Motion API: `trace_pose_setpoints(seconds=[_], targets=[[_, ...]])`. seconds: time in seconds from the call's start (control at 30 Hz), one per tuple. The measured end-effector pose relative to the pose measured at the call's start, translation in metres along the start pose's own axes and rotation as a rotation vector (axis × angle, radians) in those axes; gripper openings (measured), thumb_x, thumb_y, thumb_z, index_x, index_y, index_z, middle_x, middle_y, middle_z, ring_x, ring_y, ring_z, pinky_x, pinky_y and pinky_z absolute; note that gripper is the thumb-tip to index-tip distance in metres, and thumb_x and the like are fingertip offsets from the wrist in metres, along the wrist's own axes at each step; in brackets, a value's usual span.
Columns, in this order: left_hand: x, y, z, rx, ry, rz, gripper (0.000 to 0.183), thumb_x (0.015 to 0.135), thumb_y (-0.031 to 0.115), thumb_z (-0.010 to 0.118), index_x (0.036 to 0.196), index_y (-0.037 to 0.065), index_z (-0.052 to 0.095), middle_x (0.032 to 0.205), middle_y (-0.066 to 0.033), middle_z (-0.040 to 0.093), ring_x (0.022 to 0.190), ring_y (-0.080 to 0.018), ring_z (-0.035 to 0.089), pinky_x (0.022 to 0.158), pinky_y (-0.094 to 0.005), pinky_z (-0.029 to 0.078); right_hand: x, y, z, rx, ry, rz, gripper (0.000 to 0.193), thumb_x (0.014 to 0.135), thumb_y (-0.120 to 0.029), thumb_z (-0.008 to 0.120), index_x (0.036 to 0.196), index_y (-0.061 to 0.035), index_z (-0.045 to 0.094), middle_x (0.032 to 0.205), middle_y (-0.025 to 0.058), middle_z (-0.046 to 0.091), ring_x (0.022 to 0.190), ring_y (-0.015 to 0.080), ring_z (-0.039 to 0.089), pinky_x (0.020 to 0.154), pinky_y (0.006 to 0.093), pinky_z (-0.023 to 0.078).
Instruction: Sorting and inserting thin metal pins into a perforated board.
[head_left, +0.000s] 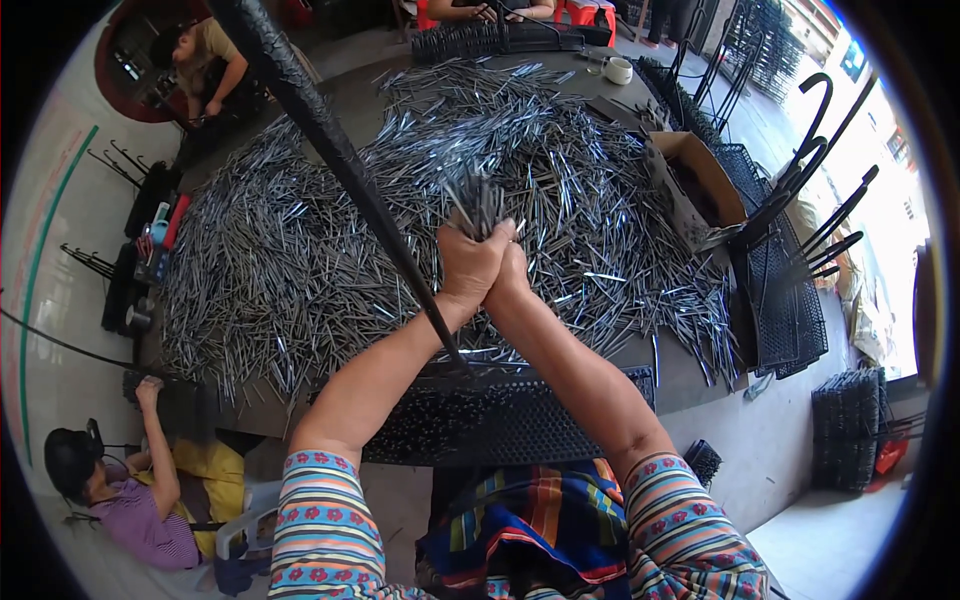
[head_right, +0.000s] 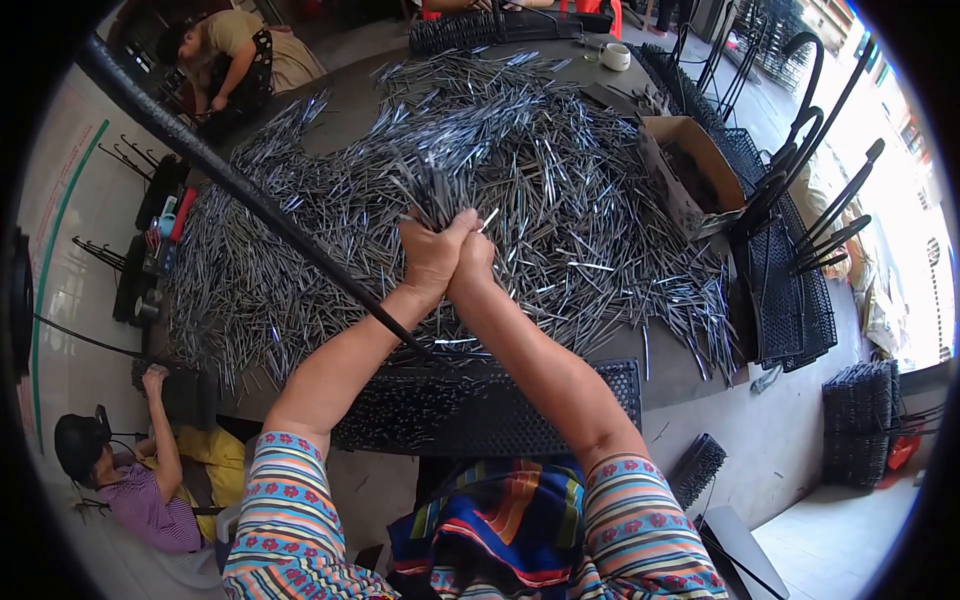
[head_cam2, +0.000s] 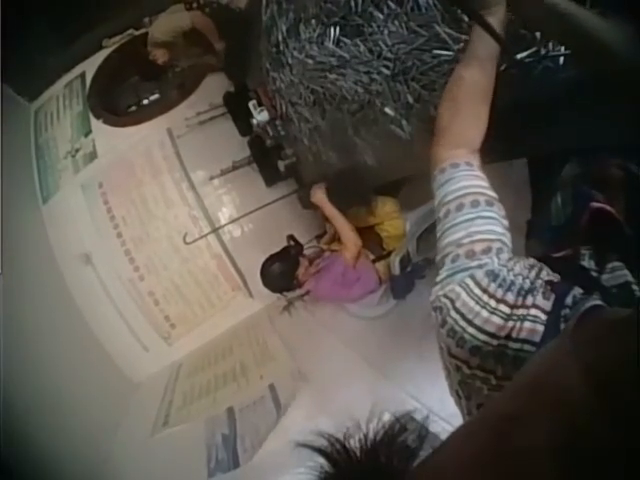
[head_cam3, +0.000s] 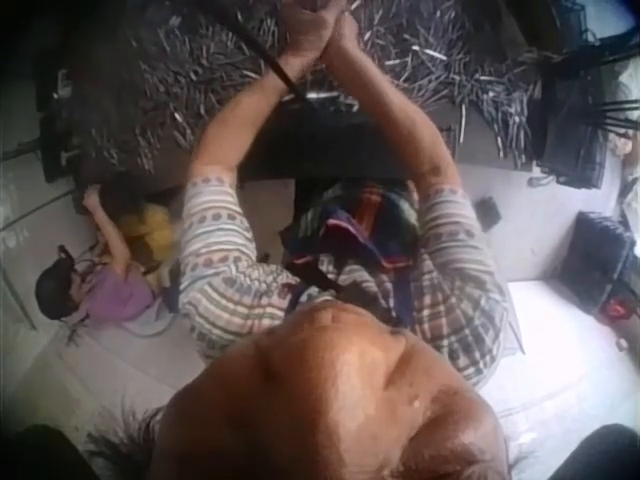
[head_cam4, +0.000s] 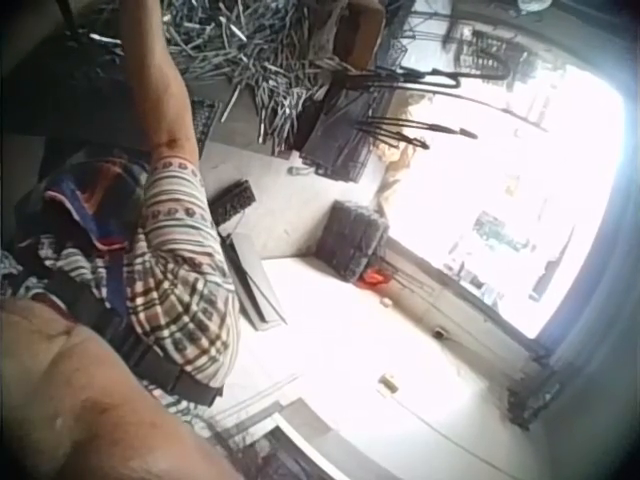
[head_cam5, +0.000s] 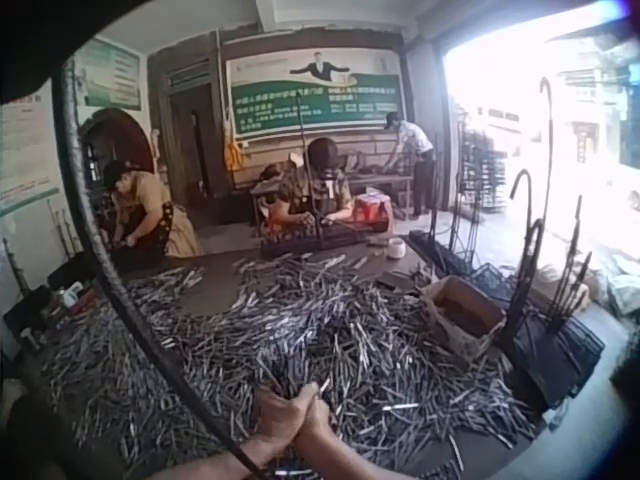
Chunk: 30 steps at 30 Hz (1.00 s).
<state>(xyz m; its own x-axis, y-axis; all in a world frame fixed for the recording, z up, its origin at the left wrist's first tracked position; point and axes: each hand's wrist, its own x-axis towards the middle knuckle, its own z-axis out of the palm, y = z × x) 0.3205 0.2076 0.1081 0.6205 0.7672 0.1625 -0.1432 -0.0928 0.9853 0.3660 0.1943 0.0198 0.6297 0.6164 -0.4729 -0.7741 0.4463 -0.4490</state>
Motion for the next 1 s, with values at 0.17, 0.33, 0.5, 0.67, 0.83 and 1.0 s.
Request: trace_pose_setpoints(seconds=[0.17,0.33,0.5,0.67,0.83,1.0], targets=[[-0.003,0.020,-0.005,-0.375,0.085,-0.061,0.008,0.079,-0.002,0.064,0.087,0.000,0.062,0.075,-0.0092,0.067,0.065,-0.0181,0.066,0.067,-0.0324,0.054,-0.065,-0.036,0.025,0.003,-0.145,-0.048,0.031,0.101,-0.033,0.042,0.112,-0.0087,0.058,0.103,0.0073,0.063,0.095,0.0195,0.061,0.088,0.0359,0.048],[-0.018,0.018,0.002,-0.554,-0.032,-0.153,0.021,0.074,-0.004,0.071,0.092,0.002,0.062,0.089,-0.0080,0.068,0.078,-0.0164,0.066,0.074,-0.0319,0.055,-0.048,-0.041,0.028,-0.047,-0.135,-0.182,0.045,0.101,-0.034,0.034,0.123,-0.0013,0.055,0.110,0.0114,0.064,0.092,0.0229,0.063,0.086,0.0360,0.049],[-0.017,0.015,0.004,-0.503,0.099,-0.192,0.013,0.074,-0.001,0.073,0.085,0.003,0.068,0.082,-0.0040,0.068,0.070,-0.0129,0.064,0.065,-0.0267,0.053,-0.063,-0.035,0.035,-0.324,0.031,-0.349,0.042,0.097,-0.027,0.039,0.114,0.0006,0.065,0.100,0.0119,0.067,0.087,0.0194,0.062,0.082,0.0315,0.048],[0.004,-0.023,-0.024,-0.211,0.106,-0.381,0.008,0.070,-0.007,0.069,0.076,-0.006,0.063,0.069,-0.0121,0.065,0.052,-0.0201,0.063,0.048,-0.0329,0.053,-0.024,-0.041,-0.027,-0.748,0.065,-0.085,0.030,0.090,-0.024,0.053,0.102,0.0004,0.065,0.082,0.0116,0.067,0.082,0.0215,0.065,0.071,0.0319,0.051],[0.006,-0.035,-0.103,-0.179,0.120,-0.497,0.007,0.070,-0.006,0.066,0.076,-0.007,0.063,0.072,-0.0142,0.066,0.054,-0.0218,0.063,0.048,-0.0327,0.053,-0.066,-0.078,-0.072,-1.746,0.196,-0.664,0.046,0.073,-0.018,0.065,0.117,-0.0074,0.058,0.113,0.0154,0.061,0.106,0.0329,0.059,0.090,0.0422,0.047],[-0.062,0.037,-0.129,-0.487,0.189,-0.417,0.012,0.074,-0.005,0.064,0.086,-0.006,0.062,0.079,-0.0139,0.066,0.068,-0.0239,0.065,0.061,-0.0358,0.055,-0.115,-0.097,-0.094,-1.284,-0.193,-0.627,0.025,0.078,-0.010,0.068,0.101,0.0006,0.065,0.082,0.0066,0.067,0.067,0.0124,0.061,0.058,0.0272,0.049]])
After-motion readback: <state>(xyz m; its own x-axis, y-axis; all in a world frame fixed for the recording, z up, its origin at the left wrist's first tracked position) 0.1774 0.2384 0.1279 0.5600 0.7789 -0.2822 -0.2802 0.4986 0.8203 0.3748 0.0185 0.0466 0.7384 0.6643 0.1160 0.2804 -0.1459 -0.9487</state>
